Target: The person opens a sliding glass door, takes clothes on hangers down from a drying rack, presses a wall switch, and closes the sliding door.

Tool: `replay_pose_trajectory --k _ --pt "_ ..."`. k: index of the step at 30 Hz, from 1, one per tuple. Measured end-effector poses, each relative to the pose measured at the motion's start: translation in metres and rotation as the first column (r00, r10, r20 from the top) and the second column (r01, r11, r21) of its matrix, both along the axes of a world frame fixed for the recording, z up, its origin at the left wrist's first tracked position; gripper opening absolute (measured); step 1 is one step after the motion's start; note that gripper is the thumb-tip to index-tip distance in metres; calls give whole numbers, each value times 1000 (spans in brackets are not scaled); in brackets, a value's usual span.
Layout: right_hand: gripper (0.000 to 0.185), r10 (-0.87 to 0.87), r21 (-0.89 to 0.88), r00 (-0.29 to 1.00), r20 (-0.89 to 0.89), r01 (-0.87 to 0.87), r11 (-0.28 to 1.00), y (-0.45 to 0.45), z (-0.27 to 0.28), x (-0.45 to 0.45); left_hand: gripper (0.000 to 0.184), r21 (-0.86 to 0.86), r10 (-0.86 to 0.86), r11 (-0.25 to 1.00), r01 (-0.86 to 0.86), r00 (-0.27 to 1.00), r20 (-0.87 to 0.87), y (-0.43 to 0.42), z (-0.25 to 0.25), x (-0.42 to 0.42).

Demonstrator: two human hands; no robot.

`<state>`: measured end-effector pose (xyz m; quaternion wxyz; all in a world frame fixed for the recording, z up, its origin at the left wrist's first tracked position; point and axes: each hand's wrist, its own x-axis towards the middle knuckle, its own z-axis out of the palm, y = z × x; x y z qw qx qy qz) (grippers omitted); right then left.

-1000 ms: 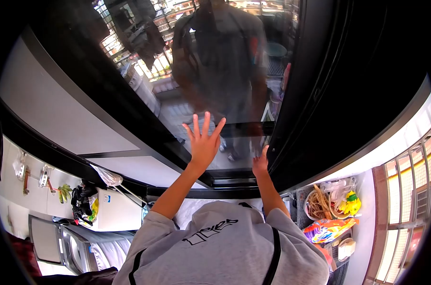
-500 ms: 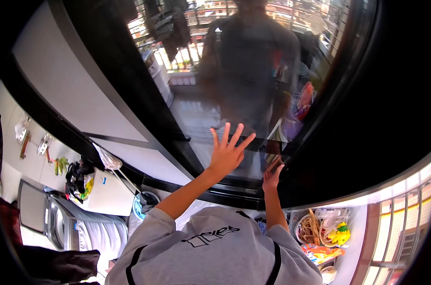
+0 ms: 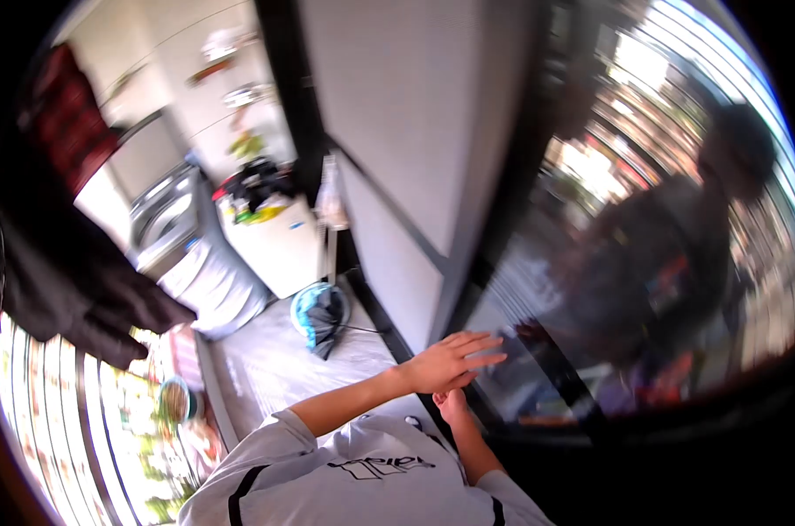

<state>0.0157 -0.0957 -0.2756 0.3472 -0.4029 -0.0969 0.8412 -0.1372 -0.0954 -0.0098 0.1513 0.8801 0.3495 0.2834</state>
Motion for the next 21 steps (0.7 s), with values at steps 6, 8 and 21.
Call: replay_pose_trajectory --k 6,8,21 --pt "39 519 6 829 209 -531 847 6 12 -154 51 -192 695 712 -675 717 56 -145 -42 -178" --pt "36 629 6 742 234 -647 762 -11 18 -213 49 -202 829 557 -806 552 83 -207 -41 -213" --pt "38 964 141 246 103 -963 230 -228 42 -468 43 -223 986 16 -975 -21 163 -435 -58 -305"
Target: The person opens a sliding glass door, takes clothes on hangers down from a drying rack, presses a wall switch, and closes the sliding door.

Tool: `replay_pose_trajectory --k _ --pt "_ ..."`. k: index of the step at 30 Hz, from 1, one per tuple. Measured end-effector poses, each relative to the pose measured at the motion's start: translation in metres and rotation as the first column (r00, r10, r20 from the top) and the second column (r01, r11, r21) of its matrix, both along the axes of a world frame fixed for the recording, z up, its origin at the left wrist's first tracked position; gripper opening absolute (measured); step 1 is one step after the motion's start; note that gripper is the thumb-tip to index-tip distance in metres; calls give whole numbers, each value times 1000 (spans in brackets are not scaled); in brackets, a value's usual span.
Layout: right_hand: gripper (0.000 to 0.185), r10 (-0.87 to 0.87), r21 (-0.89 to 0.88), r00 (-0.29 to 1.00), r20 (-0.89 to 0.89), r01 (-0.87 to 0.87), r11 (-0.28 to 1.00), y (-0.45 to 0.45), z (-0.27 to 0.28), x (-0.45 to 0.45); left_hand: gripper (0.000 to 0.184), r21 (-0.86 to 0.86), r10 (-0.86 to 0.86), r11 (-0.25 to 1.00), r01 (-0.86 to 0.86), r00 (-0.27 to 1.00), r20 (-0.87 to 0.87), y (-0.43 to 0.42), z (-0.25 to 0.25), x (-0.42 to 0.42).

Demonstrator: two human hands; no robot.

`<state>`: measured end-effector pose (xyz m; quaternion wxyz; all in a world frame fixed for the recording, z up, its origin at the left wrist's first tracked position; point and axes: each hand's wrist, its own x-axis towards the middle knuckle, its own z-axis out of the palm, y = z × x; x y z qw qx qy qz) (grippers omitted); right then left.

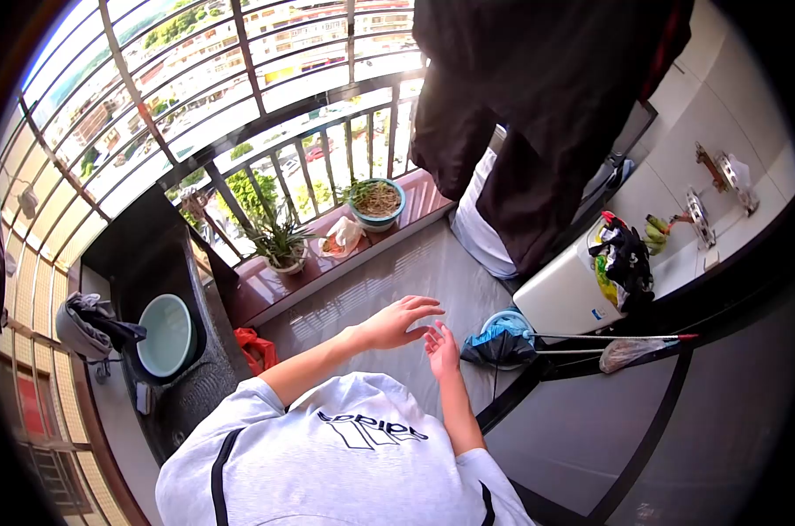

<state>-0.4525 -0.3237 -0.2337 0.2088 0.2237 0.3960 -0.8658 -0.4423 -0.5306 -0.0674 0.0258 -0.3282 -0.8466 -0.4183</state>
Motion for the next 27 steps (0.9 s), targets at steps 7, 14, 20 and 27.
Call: replay_pose_trajectory --k 7,14,20,27 --pt "39 249 -8 965 84 -249 968 -77 -16 -56 43 -21 185 983 -184 972 148 -84 -33 -32" --pt "38 290 39 956 47 -292 956 -118 -7 -172 44 34 256 963 -268 946 196 -128 -53 -134" --pt "36 179 -3 983 -40 -179 984 -125 31 -303 44 51 198 977 -206 971 134 -134 -14 -262" --pt "34 112 54 985 -135 -105 993 -98 74 -390 36 217 103 971 -99 995 -7 -142 42 -380"
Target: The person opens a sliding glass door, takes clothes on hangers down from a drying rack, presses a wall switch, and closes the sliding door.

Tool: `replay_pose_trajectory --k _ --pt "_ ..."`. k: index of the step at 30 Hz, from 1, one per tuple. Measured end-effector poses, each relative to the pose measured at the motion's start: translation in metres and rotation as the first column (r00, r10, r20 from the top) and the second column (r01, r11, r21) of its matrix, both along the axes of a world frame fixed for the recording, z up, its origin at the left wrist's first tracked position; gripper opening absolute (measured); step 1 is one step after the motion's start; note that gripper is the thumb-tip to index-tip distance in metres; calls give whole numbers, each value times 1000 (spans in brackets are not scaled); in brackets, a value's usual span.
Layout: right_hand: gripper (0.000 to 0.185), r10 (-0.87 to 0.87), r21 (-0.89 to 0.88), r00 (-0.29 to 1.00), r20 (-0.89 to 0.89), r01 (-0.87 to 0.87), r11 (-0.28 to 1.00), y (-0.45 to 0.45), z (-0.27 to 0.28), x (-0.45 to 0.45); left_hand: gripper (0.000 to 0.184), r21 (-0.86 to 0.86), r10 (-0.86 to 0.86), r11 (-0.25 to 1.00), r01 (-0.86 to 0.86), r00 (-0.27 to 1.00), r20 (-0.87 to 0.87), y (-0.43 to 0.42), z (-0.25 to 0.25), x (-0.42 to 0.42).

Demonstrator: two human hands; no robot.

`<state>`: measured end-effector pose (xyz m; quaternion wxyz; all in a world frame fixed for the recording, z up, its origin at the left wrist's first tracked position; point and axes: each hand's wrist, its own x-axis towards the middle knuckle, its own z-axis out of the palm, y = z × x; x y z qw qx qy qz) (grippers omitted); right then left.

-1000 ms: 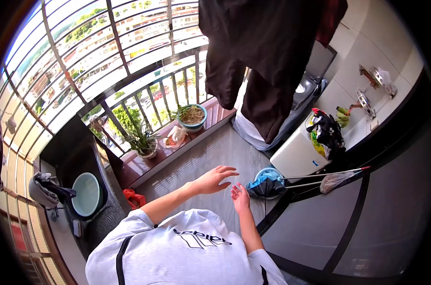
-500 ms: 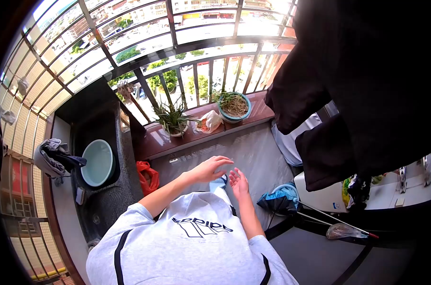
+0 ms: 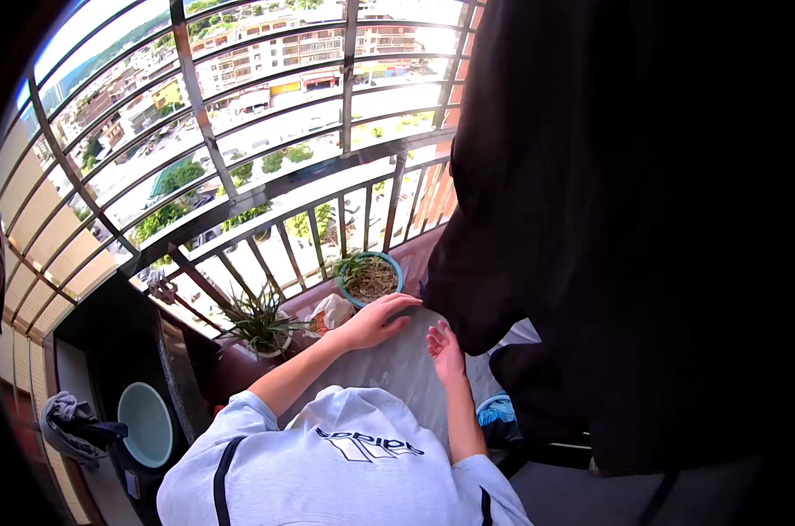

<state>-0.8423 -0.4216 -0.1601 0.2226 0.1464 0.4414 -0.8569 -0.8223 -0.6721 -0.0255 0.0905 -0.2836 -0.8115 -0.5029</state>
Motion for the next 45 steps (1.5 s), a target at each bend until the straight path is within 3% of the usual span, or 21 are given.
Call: replay_pose_trajectory --k 3,7,8,10,11,13,14,16,17,20,22,25,26,28,29,30,31,37,40,45 --pt "36 50 92 998 -27 -48 995 2 20 -4 37 159 -73 985 74 997 -7 4 42 -37" --pt "41 153 242 988 -33 -141 960 -13 52 0 31 356 -139 913 197 974 -181 8 91 -78" --pt "41 101 244 993 -66 -82 966 -21 67 2 29 409 -150 886 218 970 -192 6 101 -88" --pt "45 288 438 942 -172 -189 879 -36 100 6 27 469 -105 850 242 948 -300 1 128 -102" --pt "45 243 441 950 -199 -134 887 -44 120 8 25 484 -71 838 251 931 -359 -3 146 -108" --pt "46 399 584 834 -381 -118 803 -64 175 9 19 514 -67 799 311 897 -438 -12 182 -117" --pt "46 364 583 841 -401 -73 809 -76 209 16 17 510 -74 787 347 874 -480 -18 200 -120" --pt "45 467 663 674 -572 45 747 -98 285 33 16 482 -95 766 426 816 -570 -28 238 -126" --pt "45 449 668 677 -583 83 740 -107 317 40 19 481 -73 752 450 782 -619 -31 256 -129" --pt "43 541 699 456 -706 327 636 -130 395 62 24 455 -71 710 537 698 -713 -32 298 -143" --pt "38 525 654 392 -755 512 558 -138 429 68 27 397 -21 730 556 599 -800 -32 329 -144" --pt "31 523 426 212 -825 842 330 -146 484 70 29 428 -3 698 575 599 -801 -23 379 -144" --pt "31 492 418 219 -843 842 341 -145 482 71 34 373 -45 718 588 574 -817 -20 377 -152" --pt "31 574 276 159 -803 953 121 -145 517 69 38 440 -34 638 632 594 -804 -10 407 -152" --pt "31 590 274 149 -794 953 129 -144 518 70 38 439 -35 639 632 594 -804 -9 408 -152" --pt "31 657 181 132 -742 984 6 -142 541 69 40 447 -25 624 641 588 -809 -4 422 -151" --pt "31 679 151 134 -722 988 -34 -143 551 71 42 453 -18 622 639 589 -808 -4 432 -148" --pt "31 790 -101 79 -608 979 -175 -139 603 73 42 486 99 583 651 537 -838 6 473 -136" --pt "30 847 -234 22 -531 957 -172 -144 626 83 36 555 339 560 615 441 -831 1 505 -125" --pt "30 918 -427 -44 -395 893 -141 -158 663 103 28 520 432 551 652 310 -847 -8 550 -103"
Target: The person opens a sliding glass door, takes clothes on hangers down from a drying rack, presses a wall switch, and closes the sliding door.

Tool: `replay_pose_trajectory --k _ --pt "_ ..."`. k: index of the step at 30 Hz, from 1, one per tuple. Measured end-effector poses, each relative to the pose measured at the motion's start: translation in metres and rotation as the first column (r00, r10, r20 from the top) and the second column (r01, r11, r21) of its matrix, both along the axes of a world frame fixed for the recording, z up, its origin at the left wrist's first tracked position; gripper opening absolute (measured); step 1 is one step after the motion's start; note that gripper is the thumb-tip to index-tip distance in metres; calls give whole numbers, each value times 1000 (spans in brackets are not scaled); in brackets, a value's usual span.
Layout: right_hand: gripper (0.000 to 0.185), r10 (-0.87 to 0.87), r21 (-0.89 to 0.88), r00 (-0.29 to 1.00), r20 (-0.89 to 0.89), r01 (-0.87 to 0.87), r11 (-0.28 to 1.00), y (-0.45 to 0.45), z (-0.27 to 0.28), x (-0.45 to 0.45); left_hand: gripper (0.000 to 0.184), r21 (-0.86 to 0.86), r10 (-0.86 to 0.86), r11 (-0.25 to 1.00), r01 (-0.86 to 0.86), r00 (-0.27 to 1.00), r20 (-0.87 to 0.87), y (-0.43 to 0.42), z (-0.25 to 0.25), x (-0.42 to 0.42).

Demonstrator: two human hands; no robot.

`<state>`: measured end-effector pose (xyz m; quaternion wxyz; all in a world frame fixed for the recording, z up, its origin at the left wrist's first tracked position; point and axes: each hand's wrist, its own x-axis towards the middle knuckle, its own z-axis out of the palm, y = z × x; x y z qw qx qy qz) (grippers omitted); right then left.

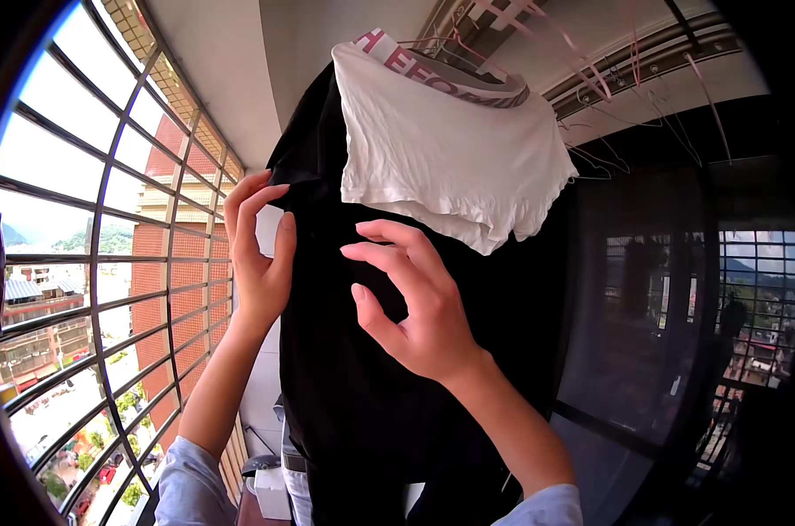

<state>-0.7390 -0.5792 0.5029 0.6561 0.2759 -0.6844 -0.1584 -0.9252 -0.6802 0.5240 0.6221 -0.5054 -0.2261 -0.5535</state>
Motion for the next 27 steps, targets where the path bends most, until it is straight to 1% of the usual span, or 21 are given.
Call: replay_pose_trajectory --k 1,2,3,5,6,7,8,9,10,11,12,14,16,17,19,20,21,22,23,24,27 --pt "30 -2 -8 1000 -10 2 1000 -3 5 6 28 4 23 1000 -23 1000 -20 2 7 6" --pt "31 11 21 1000 -21 -10 1000 0 7 3 30 -3 17 1000 -17 1000 -21 3 7 3" --pt "30 -24 52 993 -116 31 998 -1 23 6 34 17 57 998 -56 998 -40 -2 22 13" --pt "32 -66 69 985 -158 78 995 2 32 9 41 16 118 993 -117 993 -27 -2 29 19" --pt "34 -107 61 970 -219 123 991 8 42 14 49 -44 41 998 -43 998 -48 0 45 23" --pt "35 -127 68 957 -262 149 986 11 61 12 53 -75 32 997 -36 998 -58 3 54 27" --pt "42 -188 49 928 -322 215 975 19 81 16 54 -81 32 996 -38 997 -73 7 69 38" --pt "42 -188 49 928 -320 215 975 23 90 8 55 -93 48 994 -52 998 -48 5 74 34" --pt "44 -220 17 909 -355 242 970 27 100 5 56 -110 55 992 -59 997 -45 6 85 31" --pt "46 -244 -7 885 -396 263 965 29 108 11 58 -207 -63 977 58 998 -19 10 107 33" --pt "48 -264 -15 893 -365 278 960 29 107 14 58 -204 -66 977 63 998 -9 14 113 31" --pt "49 -263 -21 877 -402 278 960 29 125 14 59 -153 -57 987 51 998 -33 12 135 34" --pt "52 -308 -81 871 -382 301 950 37 132 8 60 -162 -3 987 10 999 46 28 155 23" --pt "52 -287 -45 869 -402 294 955 30 140 10 60 -181 5 984 3 999 47 33 171 17" --pt "54 -306 -85 878 -368 296 951 38 142 6 61 -277 -140 946 166 984 109 31 168 29" --pt "54 -321 -89 862 -393 312 946 39 148 3 59 -203 -95 973 106 993 63 26 180 28" --pt "54 -322 -91 862 -392 312 946 49 146 -4 58 -169 -50 984 57 998 46 42 184 17" --pt "54 -322 -96 863 -388 310 946 49 150 -8 54 -154 -51 986 60 997 62 44 184 18" --pt "54 -315 -97 862 -398 302 948 42 159 -3 51 -154 -14 988 21 999 51 45 190 20" --pt "55 -315 -118 877 -362 292 949 40 157 0 49 -176 -17 984 28 998 60 47 186 22" --pt "55 -308 -136 877 -369 277 951 46 161 -5 46 -219 8 976 1 999 37 48 184 27"
